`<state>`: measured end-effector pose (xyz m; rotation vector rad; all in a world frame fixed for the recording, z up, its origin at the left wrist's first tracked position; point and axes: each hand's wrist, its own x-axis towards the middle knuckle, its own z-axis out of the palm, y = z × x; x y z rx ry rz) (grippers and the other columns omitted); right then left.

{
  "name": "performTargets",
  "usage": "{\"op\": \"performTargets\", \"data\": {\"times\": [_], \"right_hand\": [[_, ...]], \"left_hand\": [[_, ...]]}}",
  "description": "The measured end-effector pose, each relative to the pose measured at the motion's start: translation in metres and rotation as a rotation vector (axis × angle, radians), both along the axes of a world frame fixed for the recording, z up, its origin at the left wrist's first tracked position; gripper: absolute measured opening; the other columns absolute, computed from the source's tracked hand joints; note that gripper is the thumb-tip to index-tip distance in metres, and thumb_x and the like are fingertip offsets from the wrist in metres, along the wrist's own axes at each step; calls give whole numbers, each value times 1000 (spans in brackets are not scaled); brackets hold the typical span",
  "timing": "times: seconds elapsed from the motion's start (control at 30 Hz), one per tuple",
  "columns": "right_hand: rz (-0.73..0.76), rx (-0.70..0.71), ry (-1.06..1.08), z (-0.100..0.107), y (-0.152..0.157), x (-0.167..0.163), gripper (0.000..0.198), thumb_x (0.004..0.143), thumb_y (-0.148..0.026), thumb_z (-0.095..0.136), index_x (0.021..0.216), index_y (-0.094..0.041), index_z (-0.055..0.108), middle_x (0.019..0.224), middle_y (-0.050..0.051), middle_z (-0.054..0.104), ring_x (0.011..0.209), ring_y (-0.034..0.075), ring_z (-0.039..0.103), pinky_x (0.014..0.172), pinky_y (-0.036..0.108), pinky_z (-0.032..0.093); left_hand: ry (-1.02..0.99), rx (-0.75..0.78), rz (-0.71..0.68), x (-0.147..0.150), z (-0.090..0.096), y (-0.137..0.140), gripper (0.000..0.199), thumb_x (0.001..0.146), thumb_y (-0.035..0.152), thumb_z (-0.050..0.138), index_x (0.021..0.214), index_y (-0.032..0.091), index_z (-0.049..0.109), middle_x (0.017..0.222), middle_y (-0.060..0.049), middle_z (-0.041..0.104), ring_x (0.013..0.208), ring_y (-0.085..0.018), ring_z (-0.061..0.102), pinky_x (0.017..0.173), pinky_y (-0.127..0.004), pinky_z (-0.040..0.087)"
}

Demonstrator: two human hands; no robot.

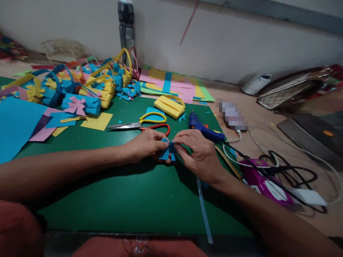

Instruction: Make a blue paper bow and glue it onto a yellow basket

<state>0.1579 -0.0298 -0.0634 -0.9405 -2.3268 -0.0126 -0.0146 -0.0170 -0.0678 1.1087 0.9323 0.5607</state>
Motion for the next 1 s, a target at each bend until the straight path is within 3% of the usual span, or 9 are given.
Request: {"op": "performTargets", "data": {"times": [0.2, 0.37, 0.63, 1.0], "right_hand": [[-35, 180, -149, -2, -1, 3, 16, 83, -13, 50, 79, -18, 65, 87, 9, 67, 81, 20, 61, 81, 42, 42], [-61, 352, -258, -2, -2, 2, 19, 83, -9, 49, 74, -19, 64, 86, 6, 68, 87, 20, 61, 89, 45, 37], [-53, 472, -408, -3, -4, 6, 22, 85, -11, 45, 82, -20, 64, 93, 8, 67, 96, 22, 56, 93, 49, 33], [-38, 632, -484, -3, -6, 3, 22, 85, -12, 43, 82, -18, 63, 87, 8, 67, 95, 23, 56, 92, 50, 35]], "left_hand": [[-12, 31, 25, -1, 2, 0, 20, 79, 4, 50, 62, 14, 53, 42, 7, 49, 37, -4, 44, 41, -15, 29], [11, 22, 32, -2, 3, 1, 16, 77, 4, 52, 64, 13, 55, 43, 7, 47, 38, -4, 41, 41, -16, 28], [13, 49, -8, -3, 1, 1, 17, 76, 5, 51, 61, 14, 54, 43, 7, 46, 39, -5, 42, 43, -18, 28], [1, 47, 3, -4, 3, 0, 17, 77, 8, 53, 61, 14, 53, 43, 7, 46, 39, -5, 38, 43, -17, 27]]}}
